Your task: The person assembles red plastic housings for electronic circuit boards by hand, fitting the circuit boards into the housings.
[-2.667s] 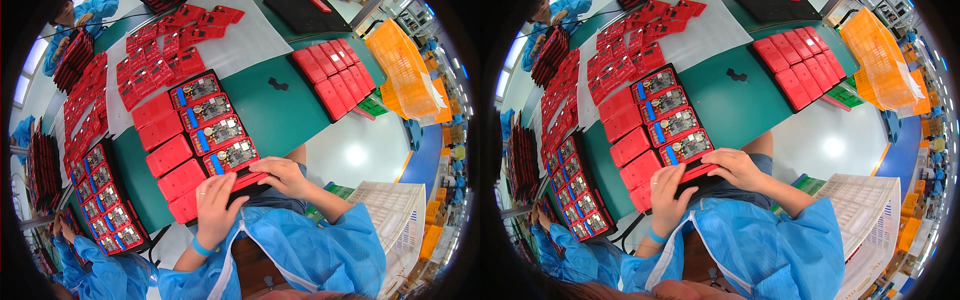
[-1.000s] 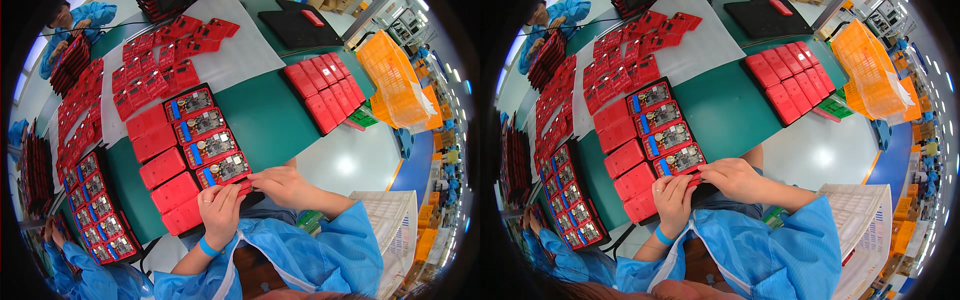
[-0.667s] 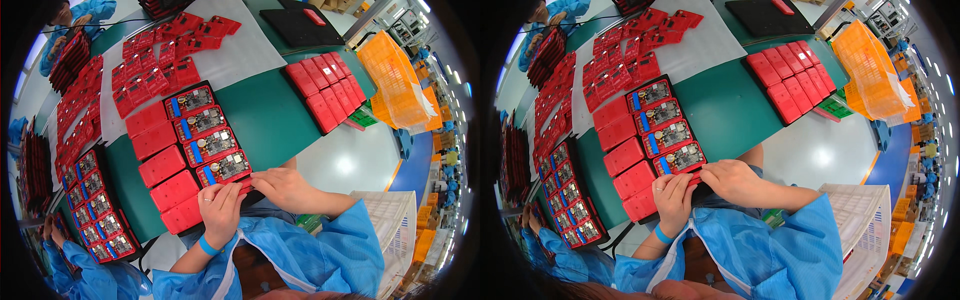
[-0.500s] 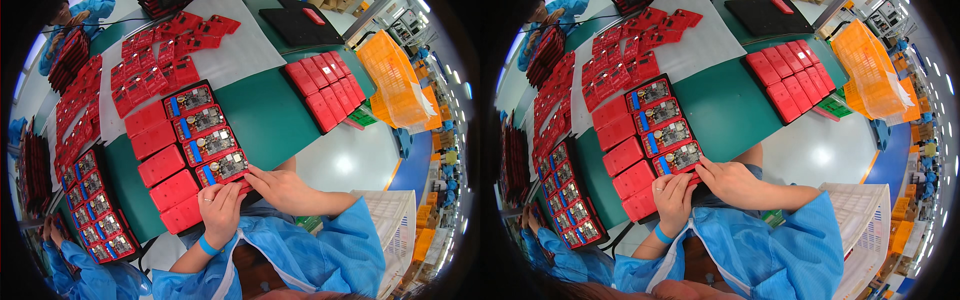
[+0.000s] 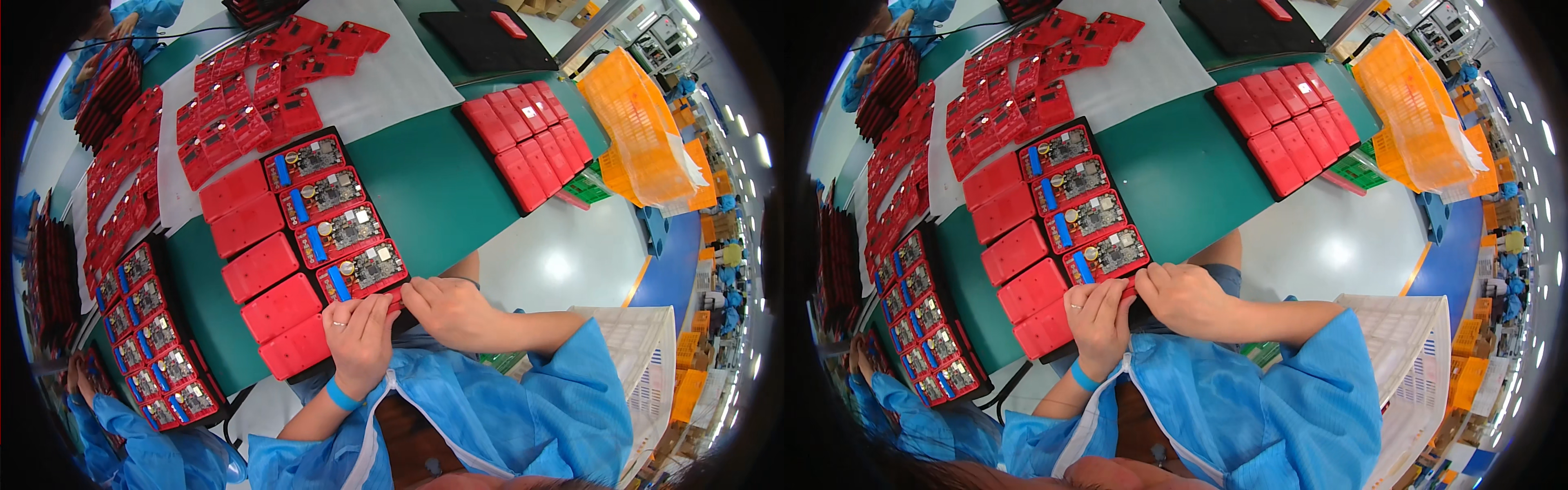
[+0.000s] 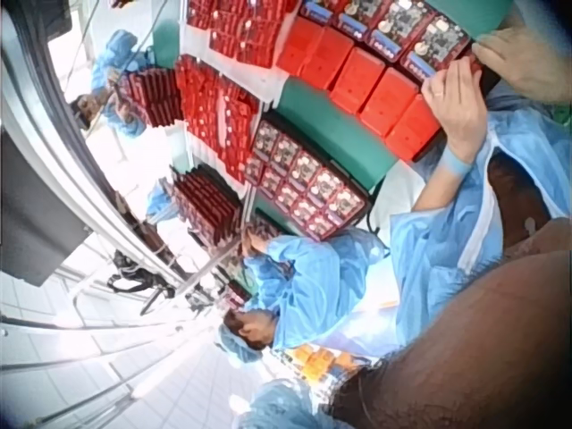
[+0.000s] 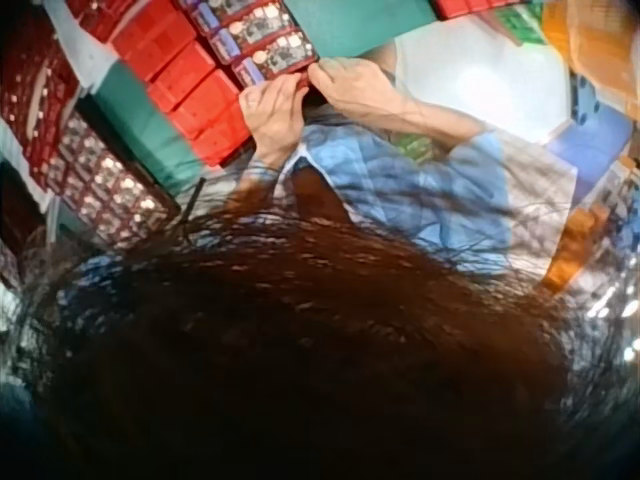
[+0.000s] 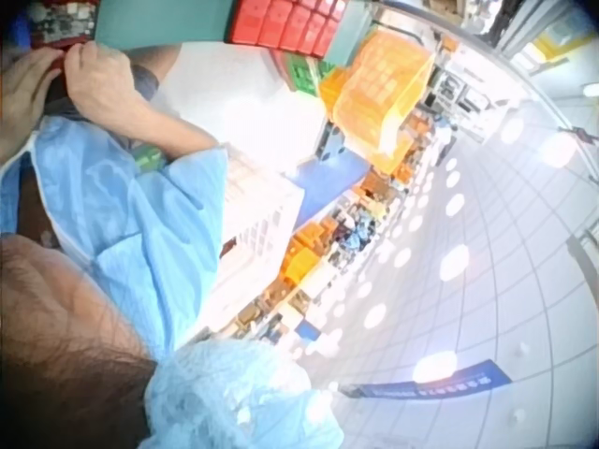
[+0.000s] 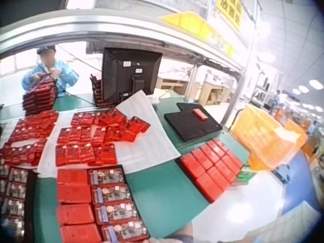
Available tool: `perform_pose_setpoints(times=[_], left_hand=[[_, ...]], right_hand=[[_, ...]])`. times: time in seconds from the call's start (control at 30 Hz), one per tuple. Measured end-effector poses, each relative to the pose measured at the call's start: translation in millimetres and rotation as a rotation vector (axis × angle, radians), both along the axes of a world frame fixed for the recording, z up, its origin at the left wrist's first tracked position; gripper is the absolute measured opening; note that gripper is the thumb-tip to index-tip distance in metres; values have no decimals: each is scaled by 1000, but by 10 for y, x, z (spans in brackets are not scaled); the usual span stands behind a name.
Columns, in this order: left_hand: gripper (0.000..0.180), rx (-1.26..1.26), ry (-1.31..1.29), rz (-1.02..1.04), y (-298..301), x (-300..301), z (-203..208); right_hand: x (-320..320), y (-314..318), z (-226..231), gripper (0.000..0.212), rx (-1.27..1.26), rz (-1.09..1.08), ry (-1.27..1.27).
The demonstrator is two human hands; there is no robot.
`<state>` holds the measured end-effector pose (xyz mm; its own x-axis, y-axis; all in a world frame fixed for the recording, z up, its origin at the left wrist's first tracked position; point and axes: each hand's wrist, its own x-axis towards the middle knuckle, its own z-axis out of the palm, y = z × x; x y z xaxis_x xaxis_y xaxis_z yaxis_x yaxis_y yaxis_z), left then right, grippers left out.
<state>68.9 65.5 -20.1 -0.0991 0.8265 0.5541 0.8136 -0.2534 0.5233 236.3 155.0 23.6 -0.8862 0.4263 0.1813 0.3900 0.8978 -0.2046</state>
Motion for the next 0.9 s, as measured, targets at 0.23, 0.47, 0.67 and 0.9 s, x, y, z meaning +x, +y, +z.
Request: perform_pose_setpoints(times=[0.23,0.47,0.67,0.9], left_hand=[[36,-12,-41,-38,-4,-9,35],[29,14,-32,16,-5,30,-21],[38,-33,-38,-25,-4,-21,41],[34,-86,-245,41,-35,-42,21]], right_hand=[[31,-5,-15,44,139,37,-4],[-8,-17,-54,39,88,30,54],[-41,24,10,35,83,37,12],[-28,128,-59,31,-111,88,157]])
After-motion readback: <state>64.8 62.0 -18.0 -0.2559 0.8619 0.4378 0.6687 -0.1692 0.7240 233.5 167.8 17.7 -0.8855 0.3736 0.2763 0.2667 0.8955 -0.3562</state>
